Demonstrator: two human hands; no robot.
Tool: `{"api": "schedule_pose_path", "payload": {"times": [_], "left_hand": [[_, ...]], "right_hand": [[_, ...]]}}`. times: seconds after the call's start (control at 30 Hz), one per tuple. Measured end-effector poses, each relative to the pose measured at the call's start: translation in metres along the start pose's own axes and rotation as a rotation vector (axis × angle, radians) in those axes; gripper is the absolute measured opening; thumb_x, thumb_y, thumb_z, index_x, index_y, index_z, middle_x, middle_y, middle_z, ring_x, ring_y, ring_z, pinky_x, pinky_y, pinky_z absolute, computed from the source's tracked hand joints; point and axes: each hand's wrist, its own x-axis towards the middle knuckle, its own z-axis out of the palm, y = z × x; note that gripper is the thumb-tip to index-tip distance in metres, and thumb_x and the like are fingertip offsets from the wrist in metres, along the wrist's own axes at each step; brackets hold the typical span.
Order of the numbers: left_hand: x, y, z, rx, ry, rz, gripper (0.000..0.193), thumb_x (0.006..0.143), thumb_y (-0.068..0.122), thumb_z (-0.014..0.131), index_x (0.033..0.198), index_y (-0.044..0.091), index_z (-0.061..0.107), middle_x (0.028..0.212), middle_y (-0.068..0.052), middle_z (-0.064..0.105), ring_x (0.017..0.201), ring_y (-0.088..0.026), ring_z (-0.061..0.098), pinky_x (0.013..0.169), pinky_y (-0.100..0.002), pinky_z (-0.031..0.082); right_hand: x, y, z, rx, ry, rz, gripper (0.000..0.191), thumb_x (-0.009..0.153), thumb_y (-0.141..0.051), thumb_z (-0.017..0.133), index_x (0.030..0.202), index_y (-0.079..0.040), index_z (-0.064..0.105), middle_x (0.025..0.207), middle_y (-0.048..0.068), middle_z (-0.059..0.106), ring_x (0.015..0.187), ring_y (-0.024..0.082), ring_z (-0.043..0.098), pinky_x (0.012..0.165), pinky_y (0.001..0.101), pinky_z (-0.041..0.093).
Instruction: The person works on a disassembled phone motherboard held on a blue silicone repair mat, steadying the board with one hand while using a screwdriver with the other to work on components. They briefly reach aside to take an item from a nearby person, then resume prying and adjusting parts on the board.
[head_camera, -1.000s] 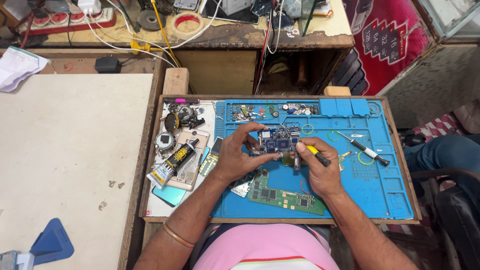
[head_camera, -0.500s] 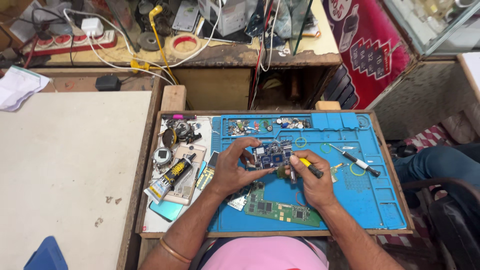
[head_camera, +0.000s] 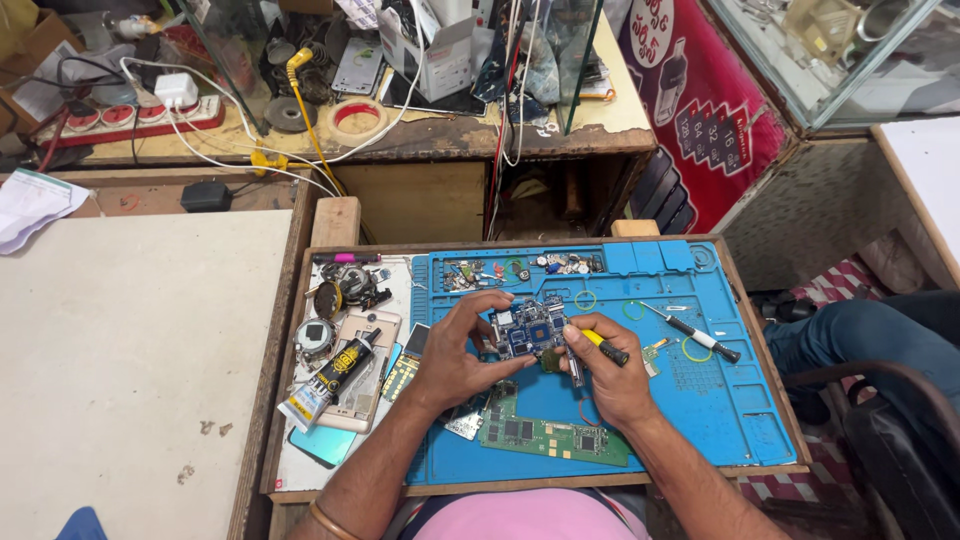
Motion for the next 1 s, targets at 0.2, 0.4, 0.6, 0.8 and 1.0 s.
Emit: {"api": "schedule_pose_path", "payload": {"times": [0.2,0.4,0.6,0.8,1.0], "left_hand": [[0.0008,-0.0004,0.0008,-0.037,-0.054,-0.172,0.076,0.065,0.032,0.097,0.127,0.016,0.057,0.134,-0.006,0.065,0.082,-0.013,0.070,0.064,-0.027,0.063],[-0.0014,0.0010,0.0010,-0.025,-0.047,-0.174,0.072,0.065,0.031,0.098,0.124,0.015,0.060,0.129,-0.004,0.067,0.082,-0.013,0.068,0.064,-0.027,0.059],[-0.0019,0.0054,0.0009,-0.039,-0.023,-0.171,0.077,0.065,0.030,0.097,0.131,0.016,0.060,0.127,-0.006,0.065,0.083,-0.013,0.069,0.063,-0.027,0.060],[0.0002,0.0068,0.0012,-0.045,-0.006,-0.195,0.081,0.063,0.031,0.098,0.132,0.016,0.058,0.127,-0.005,0.065,0.081,-0.013,0.069,0.061,-0.027,0.060],[-0.0010,0.0016,0.0030,-0.043,-0.006,-0.184,0.082,0.063,0.030,0.098,0.132,0.016,0.057,0.132,-0.005,0.064,0.081,-0.013,0.069,0.061,-0.027,0.059]], "right_hand": [[-0.0009,-0.0007,0.0002,-0.001,-0.019,-0.014,0.019,0.097,-0.019,0.069,0.104,-0.001,0.071,0.081,0.005,0.072,0.069,0.009,0.066,0.062,0.0228,0.053],[-0.0027,-0.0018,0.0007,-0.014,-0.031,-0.008,0.019,0.097,-0.019,0.069,0.104,-0.001,0.071,0.081,0.004,0.072,0.070,0.009,0.067,0.062,0.0229,0.053],[-0.0027,-0.0021,0.0005,0.016,-0.021,-0.012,0.020,0.096,-0.019,0.069,0.104,-0.001,0.071,0.081,0.005,0.073,0.069,0.010,0.067,0.062,0.0237,0.054],[-0.0031,-0.0044,0.0013,0.003,-0.026,-0.029,0.021,0.097,-0.020,0.069,0.104,-0.001,0.071,0.082,0.006,0.073,0.070,0.010,0.067,0.063,0.0240,0.055],[-0.0023,-0.0042,0.0005,-0.012,-0.005,-0.004,0.022,0.097,-0.021,0.068,0.104,-0.001,0.071,0.082,0.006,0.073,0.070,0.010,0.068,0.063,0.0245,0.056]]}}
